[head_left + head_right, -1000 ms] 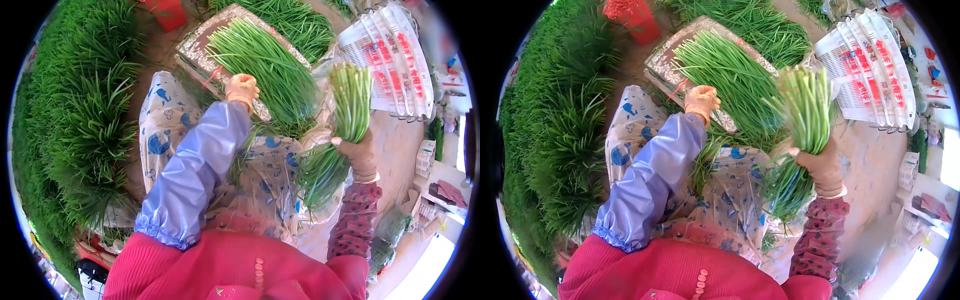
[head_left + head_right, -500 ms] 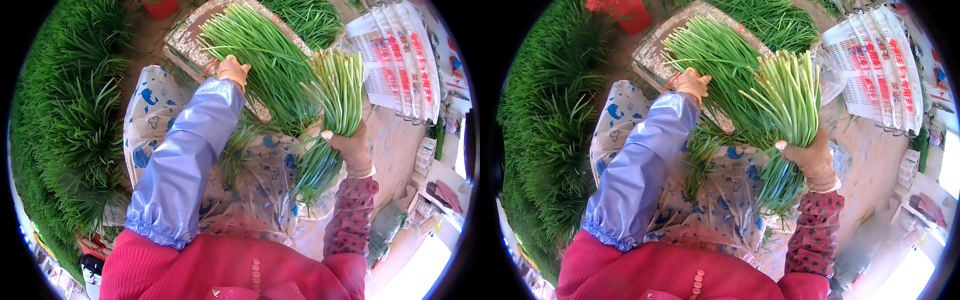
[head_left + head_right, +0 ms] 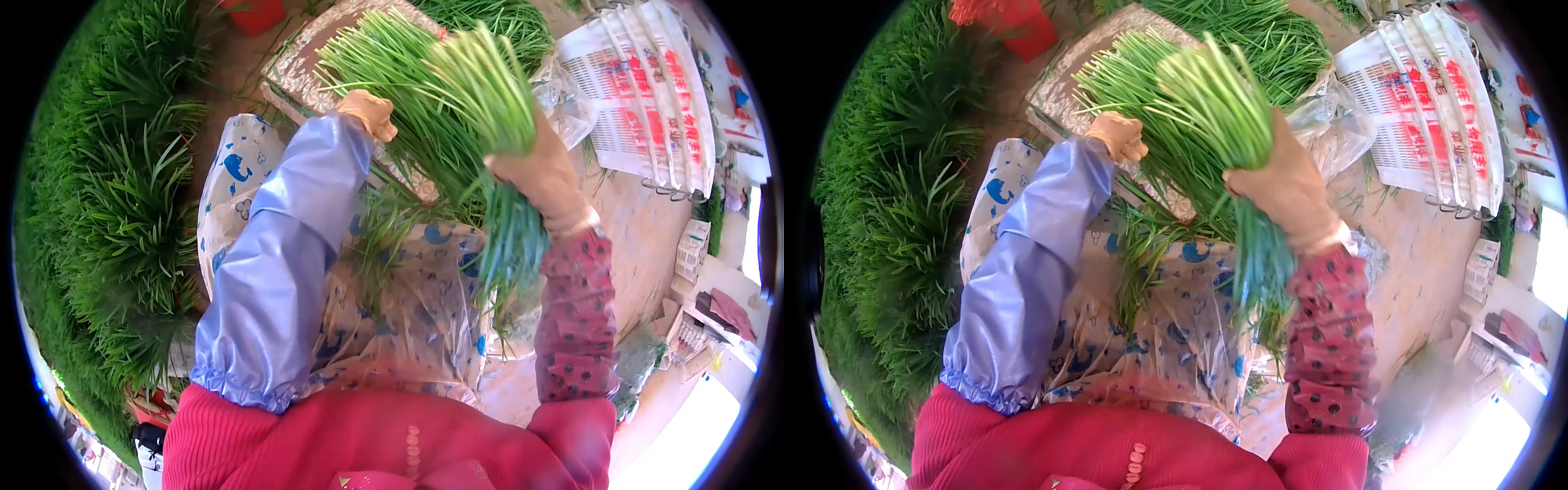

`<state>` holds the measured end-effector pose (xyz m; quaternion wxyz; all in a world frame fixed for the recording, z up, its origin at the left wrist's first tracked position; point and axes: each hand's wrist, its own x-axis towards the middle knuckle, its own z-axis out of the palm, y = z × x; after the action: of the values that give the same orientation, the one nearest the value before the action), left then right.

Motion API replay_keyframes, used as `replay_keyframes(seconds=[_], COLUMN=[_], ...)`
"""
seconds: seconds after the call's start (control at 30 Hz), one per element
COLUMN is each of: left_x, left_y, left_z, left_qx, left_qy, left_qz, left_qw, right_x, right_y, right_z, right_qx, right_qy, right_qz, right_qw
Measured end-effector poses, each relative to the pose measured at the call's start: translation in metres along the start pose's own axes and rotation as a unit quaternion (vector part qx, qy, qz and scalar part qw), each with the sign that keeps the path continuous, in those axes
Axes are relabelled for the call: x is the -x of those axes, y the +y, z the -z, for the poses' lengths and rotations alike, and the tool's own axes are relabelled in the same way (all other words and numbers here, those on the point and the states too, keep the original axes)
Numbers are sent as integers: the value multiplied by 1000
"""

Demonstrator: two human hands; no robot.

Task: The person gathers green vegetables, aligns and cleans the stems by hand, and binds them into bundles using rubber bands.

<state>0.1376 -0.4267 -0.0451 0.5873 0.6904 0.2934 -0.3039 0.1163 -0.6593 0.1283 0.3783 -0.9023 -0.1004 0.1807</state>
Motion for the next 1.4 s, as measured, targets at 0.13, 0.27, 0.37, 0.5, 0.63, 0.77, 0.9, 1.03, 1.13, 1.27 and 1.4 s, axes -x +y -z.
replay_keyframes(seconds=[0.13,0.27,0.37,0.5,0.63,0.77,0.9,1.03,1.13,1.27,1.4], left_x=[8,15,9,12,41,106,139,111,84,35,-7], left_y=[12,19,17,23,39,54,34,-11,-36,-30,-6], left_z=[12,21,30,55,98,152,209,207,191,139,73], left_qx=[14,-34,-12,28,-52,14,-132,-660,-690,-636,-656], left_qy=[-9,-19,-81,-132,-265,-355,-176,-79,17,-113,-191], left_qz=[11,-7,-15,11,-120,-238,-97,104,-56,-272,-67], left_qw=[1000,999,997,991,955,904,971,740,721,713,727], right_x=[-60,-116,-137,-143,-147,-146,-145,-146,-148,-147,-146], right_y=[-14,-12,-9,11,19,18,17,17,13,3,1], right_z=[-38,-83,-106,-134,-136,-137,-132,-131,-128,-118,-113], right_qx=[129,211,243,327,311,311,285,278,272,259,233], right_qy=[-15,-5,-81,-8,2,8,-1,-10,-29,-54,-62], right_qz=[-46,-2,-60,-38,-25,-30,-39,-45,-59,-73,-71], right_qw=[991,977,965,944,950,950,958,960,960,962,968])
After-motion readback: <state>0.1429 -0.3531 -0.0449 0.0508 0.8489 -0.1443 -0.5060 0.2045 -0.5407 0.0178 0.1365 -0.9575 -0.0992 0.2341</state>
